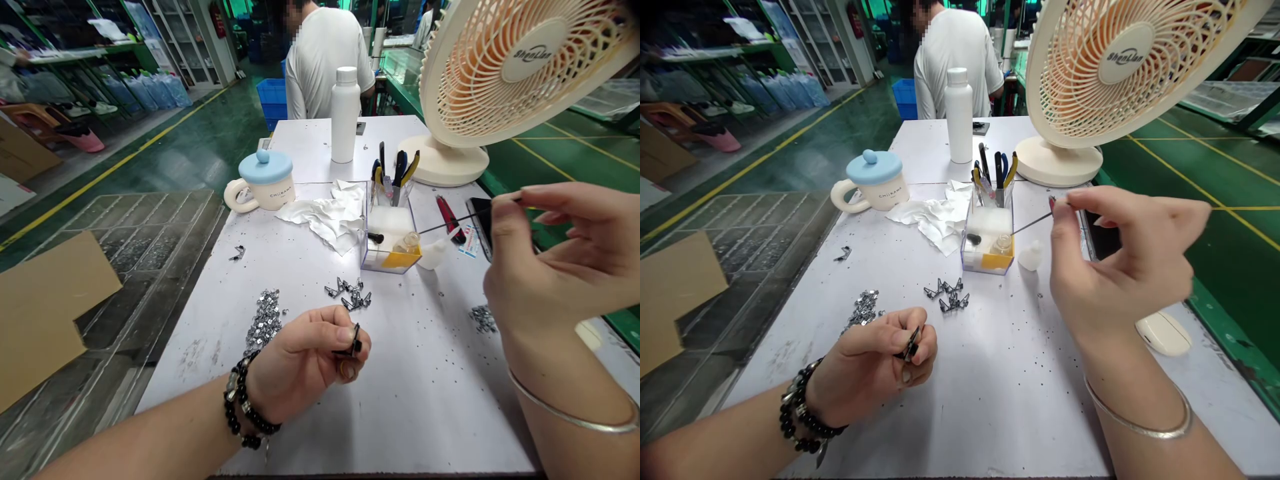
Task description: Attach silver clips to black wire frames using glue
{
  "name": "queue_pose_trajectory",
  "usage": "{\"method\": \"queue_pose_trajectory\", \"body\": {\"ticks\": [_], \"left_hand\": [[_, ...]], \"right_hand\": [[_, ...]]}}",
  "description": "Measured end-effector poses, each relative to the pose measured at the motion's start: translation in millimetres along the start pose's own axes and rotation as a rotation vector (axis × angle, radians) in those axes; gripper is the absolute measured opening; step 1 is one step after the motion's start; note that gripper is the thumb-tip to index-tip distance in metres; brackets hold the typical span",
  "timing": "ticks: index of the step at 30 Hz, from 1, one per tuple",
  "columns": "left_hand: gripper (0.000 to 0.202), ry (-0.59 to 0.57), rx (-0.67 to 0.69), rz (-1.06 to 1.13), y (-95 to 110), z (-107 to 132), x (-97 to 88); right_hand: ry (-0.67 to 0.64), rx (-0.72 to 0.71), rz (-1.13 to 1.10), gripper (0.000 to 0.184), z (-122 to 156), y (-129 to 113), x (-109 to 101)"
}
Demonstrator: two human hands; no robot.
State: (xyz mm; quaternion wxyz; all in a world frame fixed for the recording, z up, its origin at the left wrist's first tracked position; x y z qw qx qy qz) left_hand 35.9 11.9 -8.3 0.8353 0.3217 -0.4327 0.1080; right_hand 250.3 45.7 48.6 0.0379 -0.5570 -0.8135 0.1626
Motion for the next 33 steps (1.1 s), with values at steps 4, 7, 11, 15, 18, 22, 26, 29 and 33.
{"method": "queue_pose_trajectory", "body": {"ticks": [4, 7, 11, 15, 18, 22, 26, 29, 33], "left_hand": [[0.015, 0.000, 0.012, -0.009, 0, 0, -0.1], [0.015, 0.000, 0.014, -0.010, -1, 0, -0.9], [0.013, -0.003, 0.015, -0.015, -1, 0, -1.8], [0.012, -0.001, 0.017, -0.018, 0, -1, -1.7], [0.012, 0.003, 0.022, -0.020, 0, -1, -1.1], [0.013, 0.008, 0.021, -0.028, -1, -1, -0.8], [0.013, 0.008, 0.014, -0.034, -1, 0, -0.5], [0.015, 0.004, 0.012, -0.036, 0, 1, 0.1], [0.015, 0.006, 0.003, -0.041, -1, 1, -0.2]], "right_hand": [[-0.164, -0.085, 0.058, 0.006, 0, -13, 5], [-0.245, -0.069, 0.104, 0.007, 2, -12, 8], [-0.475, -0.025, 0.070, 0.045, 6, -7, 18], [-0.594, -0.287, 0.003, 0.040, 15, -24, 26], [-0.674, -0.532, 0.038, 0.039, 32, -41, 36], [-0.627, -0.619, 0.038, 0.037, 50, -51, 49], [-0.473, -0.590, -0.036, 0.022, 39, -48, 43], [-0.150, -0.282, -0.127, 0.025, 11, -33, 25], [0.163, 0.184, -0.267, 0.017, -8, -7, 14]]}}
Point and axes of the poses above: each hand's wrist, its own z-axis away from the middle knuckle, its own x-axis out of the palm, y = z × x, the point moved 3 cm from there along -z, towards the middle knuckle, and after that the axes turned 7 degrees about y, right-handed, at the moved point
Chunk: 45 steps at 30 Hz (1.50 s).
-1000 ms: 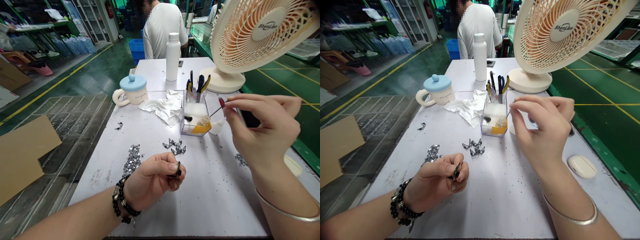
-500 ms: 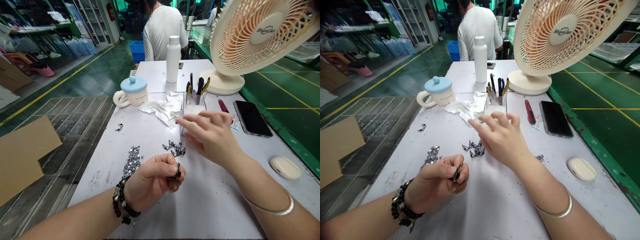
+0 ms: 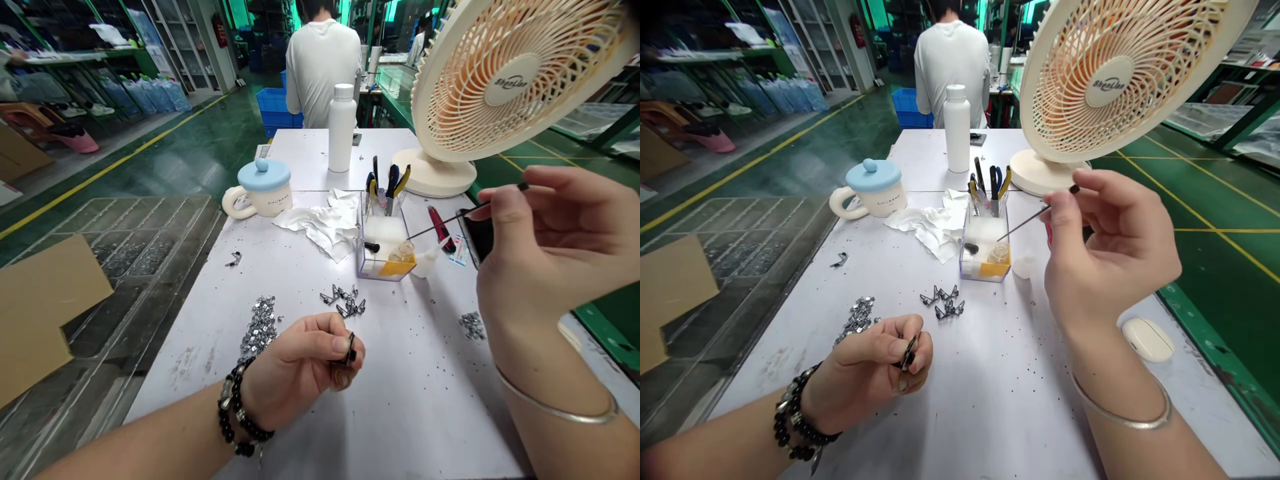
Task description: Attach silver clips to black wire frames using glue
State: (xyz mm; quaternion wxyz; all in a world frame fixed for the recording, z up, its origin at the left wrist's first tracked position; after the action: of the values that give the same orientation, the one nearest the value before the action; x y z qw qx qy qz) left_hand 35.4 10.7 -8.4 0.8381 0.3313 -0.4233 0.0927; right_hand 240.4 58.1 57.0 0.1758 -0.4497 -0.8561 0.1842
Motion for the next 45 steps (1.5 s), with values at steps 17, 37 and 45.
{"method": "queue_pose_trajectory", "body": {"ticks": [17, 37, 45], "left_hand": [[0.016, 0.014, 0.002, -0.001, 0, -2, -2.1], [0.025, 0.008, 0.052, -0.012, 5, 6, 4.0], [0.024, 0.015, 0.076, -0.011, 7, 7, 4.2]], "right_hand": [[-0.510, -0.248, 0.289, 0.009, 13, 1, 8], [-0.928, -0.470, 0.675, 0.017, -24, -6, 83], [-0.841, -0.300, 0.652, 0.023, -52, 12, 82]]}}
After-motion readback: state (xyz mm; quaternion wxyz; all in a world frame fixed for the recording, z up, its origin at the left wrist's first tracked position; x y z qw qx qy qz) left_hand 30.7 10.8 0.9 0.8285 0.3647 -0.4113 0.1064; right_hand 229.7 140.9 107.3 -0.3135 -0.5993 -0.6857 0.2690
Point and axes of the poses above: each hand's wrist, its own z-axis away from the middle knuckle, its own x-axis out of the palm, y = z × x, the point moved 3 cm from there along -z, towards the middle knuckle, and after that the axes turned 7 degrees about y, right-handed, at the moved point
